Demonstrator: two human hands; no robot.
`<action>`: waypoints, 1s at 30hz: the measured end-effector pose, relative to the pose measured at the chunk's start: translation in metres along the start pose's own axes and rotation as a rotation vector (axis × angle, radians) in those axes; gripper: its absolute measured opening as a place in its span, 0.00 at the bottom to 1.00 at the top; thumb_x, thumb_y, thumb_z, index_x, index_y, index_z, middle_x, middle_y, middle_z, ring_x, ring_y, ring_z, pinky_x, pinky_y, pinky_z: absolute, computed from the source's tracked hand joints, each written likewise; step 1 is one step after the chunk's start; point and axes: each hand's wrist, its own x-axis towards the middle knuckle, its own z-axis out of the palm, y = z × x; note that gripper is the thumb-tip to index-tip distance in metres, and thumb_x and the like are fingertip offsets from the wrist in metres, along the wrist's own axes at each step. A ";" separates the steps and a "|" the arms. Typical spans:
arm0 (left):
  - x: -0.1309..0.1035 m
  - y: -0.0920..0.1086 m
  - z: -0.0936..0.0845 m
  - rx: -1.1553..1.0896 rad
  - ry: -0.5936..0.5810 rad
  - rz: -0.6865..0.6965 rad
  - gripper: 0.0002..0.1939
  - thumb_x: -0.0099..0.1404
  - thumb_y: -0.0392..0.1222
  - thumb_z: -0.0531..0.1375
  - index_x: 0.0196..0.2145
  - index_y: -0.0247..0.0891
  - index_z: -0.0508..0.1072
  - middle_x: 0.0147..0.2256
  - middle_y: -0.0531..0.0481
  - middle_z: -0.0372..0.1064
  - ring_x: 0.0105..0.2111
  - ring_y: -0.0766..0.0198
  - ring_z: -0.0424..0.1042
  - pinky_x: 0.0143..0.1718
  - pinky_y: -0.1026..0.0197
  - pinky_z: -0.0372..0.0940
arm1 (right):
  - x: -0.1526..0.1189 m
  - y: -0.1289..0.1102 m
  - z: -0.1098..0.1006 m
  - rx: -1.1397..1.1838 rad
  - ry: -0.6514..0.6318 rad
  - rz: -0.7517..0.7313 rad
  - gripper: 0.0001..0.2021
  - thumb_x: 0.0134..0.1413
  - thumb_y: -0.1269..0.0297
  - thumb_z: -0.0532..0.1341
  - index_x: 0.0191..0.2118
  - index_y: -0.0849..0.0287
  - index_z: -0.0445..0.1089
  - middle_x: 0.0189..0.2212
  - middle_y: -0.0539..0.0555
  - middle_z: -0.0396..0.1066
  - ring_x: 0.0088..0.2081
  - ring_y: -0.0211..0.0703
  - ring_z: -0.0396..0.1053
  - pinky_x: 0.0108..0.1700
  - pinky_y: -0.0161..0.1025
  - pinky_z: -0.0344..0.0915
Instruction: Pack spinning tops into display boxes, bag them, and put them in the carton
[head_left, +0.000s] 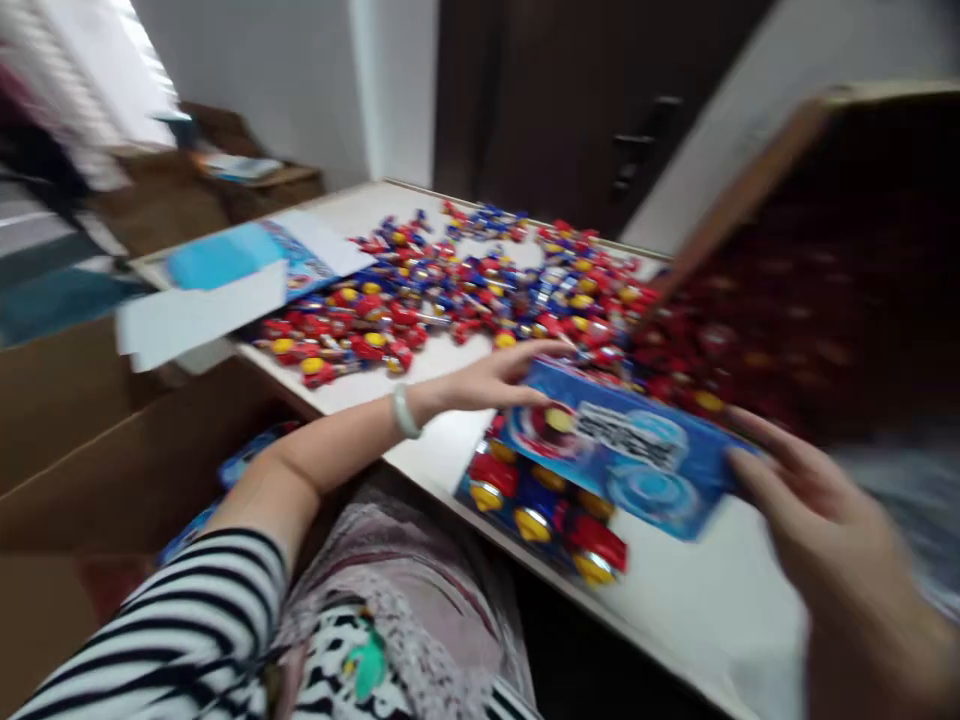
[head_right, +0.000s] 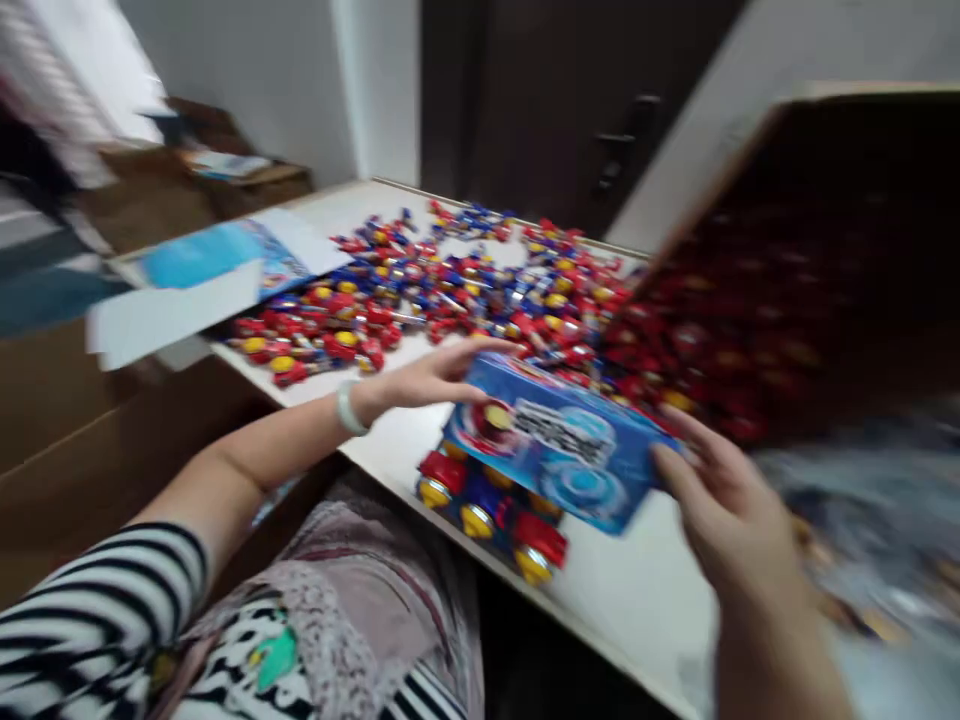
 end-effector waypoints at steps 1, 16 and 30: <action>-0.005 -0.003 0.002 -0.005 0.038 -0.013 0.38 0.60 0.40 0.67 0.65 0.36 0.62 0.63 0.39 0.63 0.60 0.53 0.68 0.61 0.54 0.66 | -0.012 -0.006 -0.003 0.048 -0.011 0.098 0.28 0.61 0.50 0.60 0.65 0.49 0.61 0.49 0.65 0.76 0.43 0.55 0.78 0.44 0.48 0.77; -0.029 -0.028 0.006 0.337 -0.025 -0.183 0.39 0.58 0.46 0.68 0.62 0.35 0.59 0.48 0.41 0.71 0.44 0.56 0.75 0.42 0.58 0.74 | -0.048 -0.006 0.025 -0.094 -0.088 0.124 0.32 0.53 0.59 0.65 0.64 0.50 0.60 0.48 0.56 0.74 0.35 0.47 0.74 0.36 0.45 0.76; -0.040 -0.045 -0.001 0.758 -0.027 -0.076 0.36 0.60 0.45 0.67 0.63 0.39 0.62 0.40 0.47 0.71 0.31 0.63 0.71 0.38 0.60 0.69 | -0.056 0.008 0.025 -0.252 -0.185 0.030 0.34 0.58 0.60 0.62 0.69 0.47 0.53 0.49 0.56 0.74 0.31 0.46 0.74 0.36 0.44 0.74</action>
